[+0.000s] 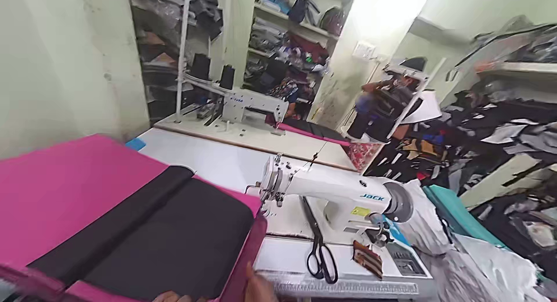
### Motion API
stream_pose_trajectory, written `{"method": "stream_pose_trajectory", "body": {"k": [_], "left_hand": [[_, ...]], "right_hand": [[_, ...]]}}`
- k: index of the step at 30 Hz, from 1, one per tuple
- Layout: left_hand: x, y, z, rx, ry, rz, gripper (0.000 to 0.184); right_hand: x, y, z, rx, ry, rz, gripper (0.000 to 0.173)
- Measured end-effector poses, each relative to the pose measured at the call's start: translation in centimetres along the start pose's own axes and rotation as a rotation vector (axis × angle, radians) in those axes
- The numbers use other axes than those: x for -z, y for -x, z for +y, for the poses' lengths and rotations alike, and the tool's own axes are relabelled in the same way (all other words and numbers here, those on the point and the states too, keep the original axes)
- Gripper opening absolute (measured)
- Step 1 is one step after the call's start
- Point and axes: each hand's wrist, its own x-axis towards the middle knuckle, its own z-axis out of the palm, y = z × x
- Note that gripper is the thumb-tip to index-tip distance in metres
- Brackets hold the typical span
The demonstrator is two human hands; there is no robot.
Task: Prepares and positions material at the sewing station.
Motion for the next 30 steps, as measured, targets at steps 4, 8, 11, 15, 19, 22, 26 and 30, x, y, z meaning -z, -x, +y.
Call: {"method": "stream_pose_trajectory", "body": {"k": [4,8,11,15,19,22,26,30], "left_hand": [[1.2,1.4,2.9,-0.114,0.022,-0.057,0.031],[2.1,1.5,4.3,-0.129,0.159,-0.186,0.034],[3.5,-0.3,3.3,0.022,0.218,-0.134,0.042],[4.1,-5.5,-0.5,0.197,-0.019,0.085,0.056],[5.5,-12.3,-4.5,0.162,-0.064,0.047,0.101],[7.8,-15.2,-6.4,0.303,0.081,-0.336,0.115],[10.2,-16.5,-8.6,0.488,0.351,-0.740,0.054],[13.4,-15.1,-8.4,0.236,0.570,-0.328,0.043]], "right_hand": [[-0.9,-0.4,0.3,0.005,-0.239,0.073,0.022],[-0.4,-0.1,0.4,0.020,-0.185,0.082,0.024],[0.5,0.4,0.0,0.093,-0.160,0.044,0.026],[1.9,1.4,-0.8,0.221,-0.080,-0.016,0.035],[4.0,3.1,-2.8,0.444,0.195,-0.104,0.036],[5.4,4.2,-4.9,0.642,0.411,-0.163,0.024],[6.6,4.9,-8.2,0.671,0.575,-0.339,0.015],[7.1,2.8,-9.2,0.516,-0.028,-0.639,0.052]]}}
